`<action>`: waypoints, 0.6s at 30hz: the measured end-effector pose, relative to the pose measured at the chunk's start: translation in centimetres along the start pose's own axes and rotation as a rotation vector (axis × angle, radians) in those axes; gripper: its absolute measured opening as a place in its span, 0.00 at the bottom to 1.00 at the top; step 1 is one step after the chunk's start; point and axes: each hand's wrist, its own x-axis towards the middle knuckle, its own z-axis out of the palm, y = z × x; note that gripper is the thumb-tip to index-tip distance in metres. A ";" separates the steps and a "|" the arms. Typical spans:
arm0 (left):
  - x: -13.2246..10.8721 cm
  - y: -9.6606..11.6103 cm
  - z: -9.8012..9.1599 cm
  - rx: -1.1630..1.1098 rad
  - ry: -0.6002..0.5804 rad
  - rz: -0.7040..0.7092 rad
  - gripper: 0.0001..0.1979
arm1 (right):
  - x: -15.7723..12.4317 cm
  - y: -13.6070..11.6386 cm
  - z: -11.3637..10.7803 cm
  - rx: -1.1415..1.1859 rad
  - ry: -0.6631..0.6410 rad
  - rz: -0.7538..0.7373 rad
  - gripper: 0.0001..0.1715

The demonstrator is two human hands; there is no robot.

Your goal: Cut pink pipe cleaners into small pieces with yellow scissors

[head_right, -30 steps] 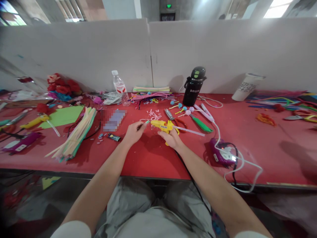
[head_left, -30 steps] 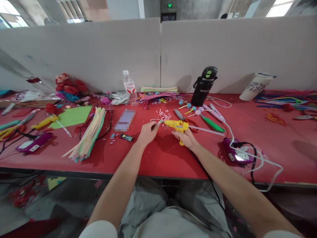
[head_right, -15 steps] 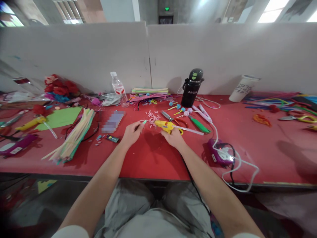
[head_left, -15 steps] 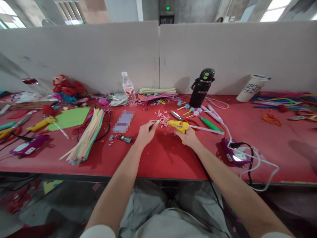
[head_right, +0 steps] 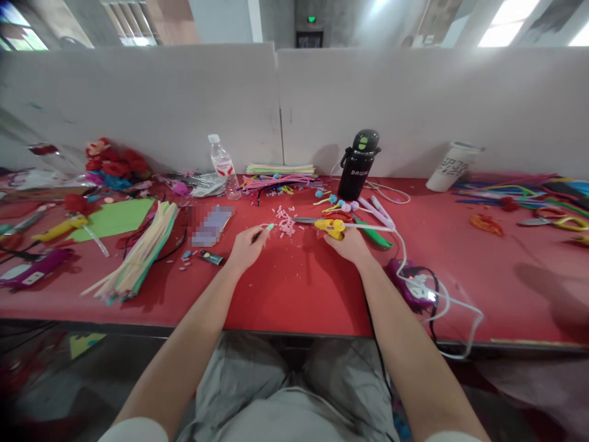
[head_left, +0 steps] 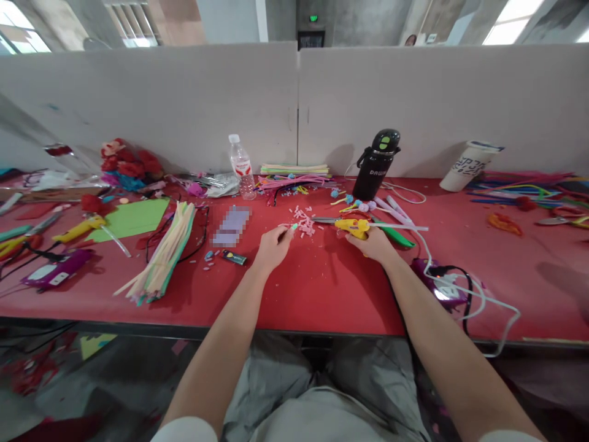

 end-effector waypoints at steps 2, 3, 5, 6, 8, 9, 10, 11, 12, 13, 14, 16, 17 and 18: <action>0.0 0.0 0.0 0.001 -0.003 0.001 0.20 | 0.4 0.6 -0.4 -0.014 -0.007 0.033 0.24; 0.0 0.0 0.0 0.002 -0.006 0.000 0.19 | 0.5 0.8 -0.5 -0.024 -0.004 0.043 0.23; 0.1 0.1 0.0 0.004 -0.009 -0.002 0.19 | 0.8 1.0 -0.5 -0.045 0.005 0.030 0.22; 0.1 0.1 0.0 0.005 -0.009 -0.003 0.19 | 0.8 1.0 -0.5 -0.054 0.010 0.009 0.21; 0.1 0.1 0.0 0.012 -0.008 -0.001 0.19 | 0.9 0.8 -0.4 -0.061 0.029 -0.047 0.21; 0.1 0.1 0.0 0.017 -0.010 0.000 0.19 | 0.9 0.7 -0.3 -0.060 0.043 -0.075 0.22; 0.1 0.1 0.0 0.022 -0.014 0.001 0.19 | 0.9 0.6 -0.3 -0.061 0.058 -0.097 0.23; 0.1 0.1 0.0 0.026 -0.018 0.000 0.19 | 1.0 0.4 -0.3 -0.065 0.068 -0.107 0.23; 0.1 0.0 0.0 0.030 -0.022 -0.001 0.19 | 1.0 0.3 -0.3 -0.072 0.067 -0.105 0.23; 0.1 0.0 0.0 0.033 -0.025 -0.003 0.19 | 1.0 0.3 -0.4 -0.082 0.054 -0.090 0.23; 0.1 0.0 0.0 0.036 -0.028 -0.005 0.20 | 1.0 0.2 -0.5 -0.096 0.033 -0.064 0.22; 0.1 -0.1 0.0 0.039 -0.026 -0.010 0.20 | 0.7 0.1 -0.8 -0.152 -0.017 0.005 0.21; 0.1 -0.1 0.0 0.042 -0.025 -0.011 0.20 | 0.5 0.0 -0.9 -0.192 -0.029 0.038 0.20; 0.0 -0.1 0.1 0.044 -0.025 -0.011 0.20 | 0.2 -0.2 -0.9 -0.236 -0.034 0.062 0.20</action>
